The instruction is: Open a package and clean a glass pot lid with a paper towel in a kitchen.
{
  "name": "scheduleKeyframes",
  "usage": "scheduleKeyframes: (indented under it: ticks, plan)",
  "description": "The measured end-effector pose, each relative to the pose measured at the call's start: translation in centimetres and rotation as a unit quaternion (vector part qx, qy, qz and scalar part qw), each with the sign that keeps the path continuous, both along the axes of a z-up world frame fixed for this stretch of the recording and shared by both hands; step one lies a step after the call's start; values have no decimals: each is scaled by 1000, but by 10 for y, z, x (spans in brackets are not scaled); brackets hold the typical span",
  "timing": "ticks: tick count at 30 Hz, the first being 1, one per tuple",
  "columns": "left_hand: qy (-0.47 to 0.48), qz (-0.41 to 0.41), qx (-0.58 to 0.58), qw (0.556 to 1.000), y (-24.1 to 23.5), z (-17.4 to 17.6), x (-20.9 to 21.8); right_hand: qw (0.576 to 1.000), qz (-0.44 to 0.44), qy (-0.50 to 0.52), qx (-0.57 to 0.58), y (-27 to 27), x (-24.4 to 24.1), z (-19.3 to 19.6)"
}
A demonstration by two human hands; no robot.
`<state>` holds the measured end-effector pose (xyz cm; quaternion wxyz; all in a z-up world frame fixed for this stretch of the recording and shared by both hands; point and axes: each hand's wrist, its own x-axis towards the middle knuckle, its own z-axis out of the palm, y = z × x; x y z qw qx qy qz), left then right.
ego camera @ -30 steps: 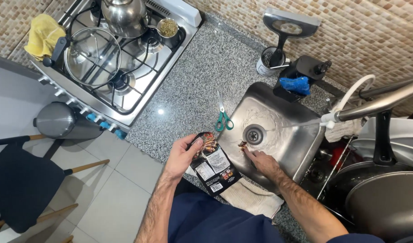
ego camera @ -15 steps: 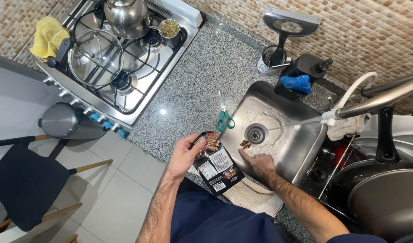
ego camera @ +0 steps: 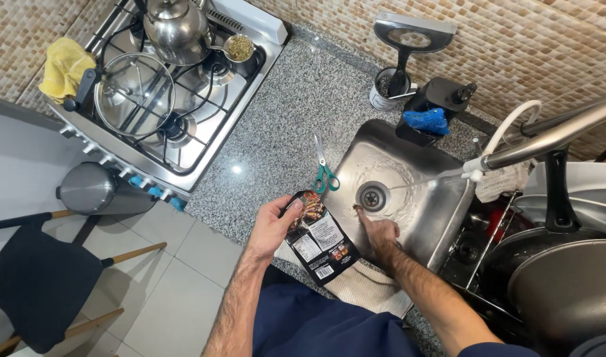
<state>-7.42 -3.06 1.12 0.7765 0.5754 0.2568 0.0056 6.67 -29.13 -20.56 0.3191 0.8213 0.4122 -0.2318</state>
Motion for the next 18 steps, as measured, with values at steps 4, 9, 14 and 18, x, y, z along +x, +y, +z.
scheduleKeyframes:
  ticks: [4, 9, 14, 18]
  plan:
    - [-1, -7, -10, 1000, 1, 17, 9, 998, -42, 0, -36, -14, 8, -22]
    - [15, -4, -13, 1000, 1, 27, 10, 1000, 9, 9, -19, -9, 5, -10]
    - [3, -8, -27, 1000, 3, 28, 7, 999, -31, 11, -29, -11, 12, -16]
    - [-8, -3, -25, 1000, 1, 26, 8, 999, -32, 42, 8, -6, 12, -48]
